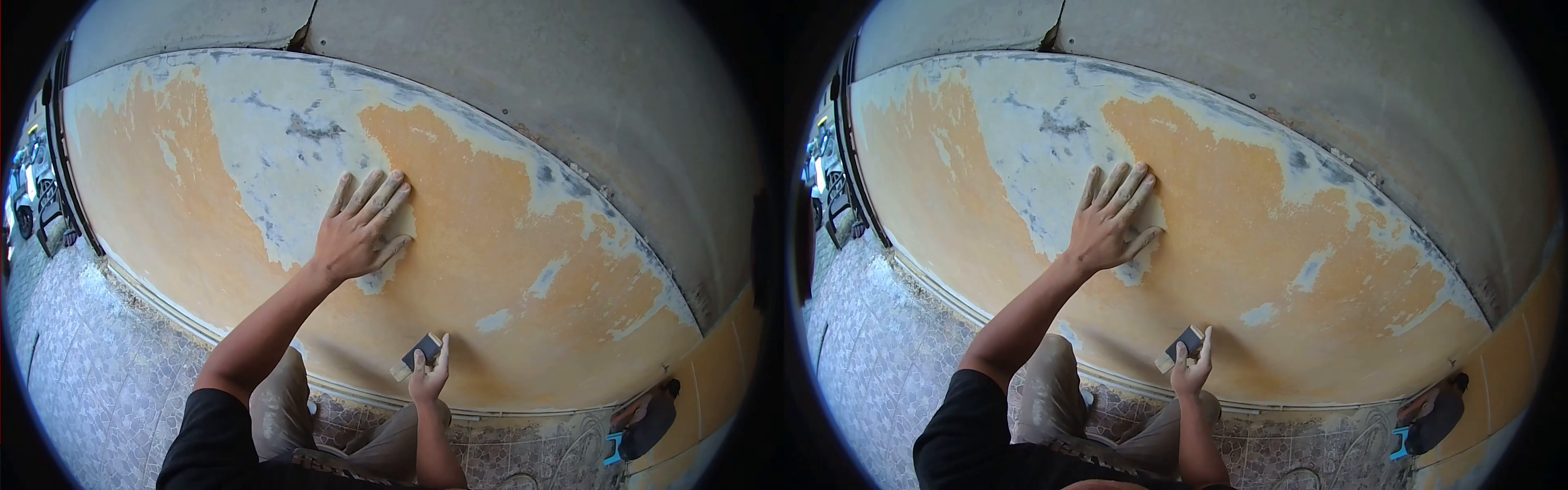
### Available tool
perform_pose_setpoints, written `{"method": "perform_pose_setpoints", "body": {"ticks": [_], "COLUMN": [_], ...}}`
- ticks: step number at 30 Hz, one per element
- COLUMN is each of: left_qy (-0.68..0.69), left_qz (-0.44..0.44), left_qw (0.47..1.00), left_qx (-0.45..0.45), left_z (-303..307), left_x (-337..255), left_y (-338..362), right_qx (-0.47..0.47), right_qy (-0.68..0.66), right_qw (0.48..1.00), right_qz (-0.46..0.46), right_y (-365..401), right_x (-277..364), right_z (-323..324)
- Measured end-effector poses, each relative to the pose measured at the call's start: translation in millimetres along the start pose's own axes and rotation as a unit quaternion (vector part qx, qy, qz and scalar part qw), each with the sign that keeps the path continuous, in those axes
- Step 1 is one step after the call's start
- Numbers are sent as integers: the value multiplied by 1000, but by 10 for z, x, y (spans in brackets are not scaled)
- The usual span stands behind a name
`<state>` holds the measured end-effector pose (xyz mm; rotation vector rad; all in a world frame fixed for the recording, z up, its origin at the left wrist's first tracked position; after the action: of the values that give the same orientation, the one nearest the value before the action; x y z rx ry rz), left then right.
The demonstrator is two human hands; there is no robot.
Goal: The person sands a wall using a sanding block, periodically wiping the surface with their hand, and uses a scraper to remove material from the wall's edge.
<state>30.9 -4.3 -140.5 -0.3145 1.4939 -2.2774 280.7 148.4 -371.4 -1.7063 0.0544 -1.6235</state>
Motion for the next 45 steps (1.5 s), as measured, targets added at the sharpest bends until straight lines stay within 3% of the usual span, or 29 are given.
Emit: {"method": "perform_pose_setpoints", "body": {"ticks": [3,5,17,19,21,22,23,24,25,26,27,28,29,31,33,35,36,39,40,41,42,44,45], "left_qy": [9,-6,14,35,58,153,248,341,349,505,638,659,661,731,731,778,777,797,817,833,836,759,708], "left_qz": [38,74,48,47,44,42,41,113,113,172,226,219,222,219,237,267,265,279,295,309,302,303,291], "left_qw": [999,995,998,998,997,987,967,929,925,829,700,675,671,580,556,480,484,460,450,437,447,576,640], "left_qx": [-12,-66,-24,-19,-9,9,28,84,96,166,227,249,252,284,315,306,304,276,208,139,97,-4,-67], "left_z": [244,402,567,602,617,604,597,652,654,637,618,603,596,628,669,627,613,604,621,651,785,877,933], "left_x": [164,282,275,246,211,198,139,13,-84,-170,-238,-285,-318,-371,-360,-344,-333,-286,-269,-239,-181,13,62], "left_y": [-291,-503,-463,-393,-256,-135,-15,116,220,321,398,447,483,482,482,527,539,514,472,429,299,92,-39], "right_qx": [-26,-27,-22,-15,-1,25,47,83,119,107,176,246,243,315,325,351,350,356,361,328,278,166,96], "right_qy": [-38,-46,-69,-94,-202,-273,-343,-381,-418,-414,-443,-469,-468,-556,-572,-613,-616,-580,-581,-427,-254,-100,6], "right_qw": [999,998,994,992,971,949,921,905,887,889,869,843,844,754,737,689,683,713,711,839,927,959,939], "right_qz": [-6,-17,-80,-88,-126,-154,-180,-168,-154,-162,-130,-95,-99,-148,-151,-167,-180,-166,-162,-82,3,209,330], "right_y": [-3,35,174,42,-144,-258,-391,-516,-611,-688,-764,-800,-826,-857,-841,-825,-812,-890,-951,-1064,-1196,-1536,-1720], "right_x": [149,173,169,287,597,890,1174,1326,1440,1542,1645,1702,1686,1652,1682,1756,1769,1862,1963,2083,2189,2357,2526], "right_z": [3,39,-51,-158,-299,-352,-387,-402,-419,-465,-533,-587,-631,-742,-774,-790,-792,-822,-817,-785,-755,-740,-714]}}
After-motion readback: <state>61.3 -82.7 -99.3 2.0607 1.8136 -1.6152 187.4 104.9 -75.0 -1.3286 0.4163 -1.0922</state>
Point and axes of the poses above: each hand's wrist, its own y-axis away from the middle knuckle, its own z-axis out of the back of the hand, x = y × z, the point moved 1 cm from there along -y, towards the middle knuckle, and after that the axes turned 3 degrees about z, right-handed, at the moved point
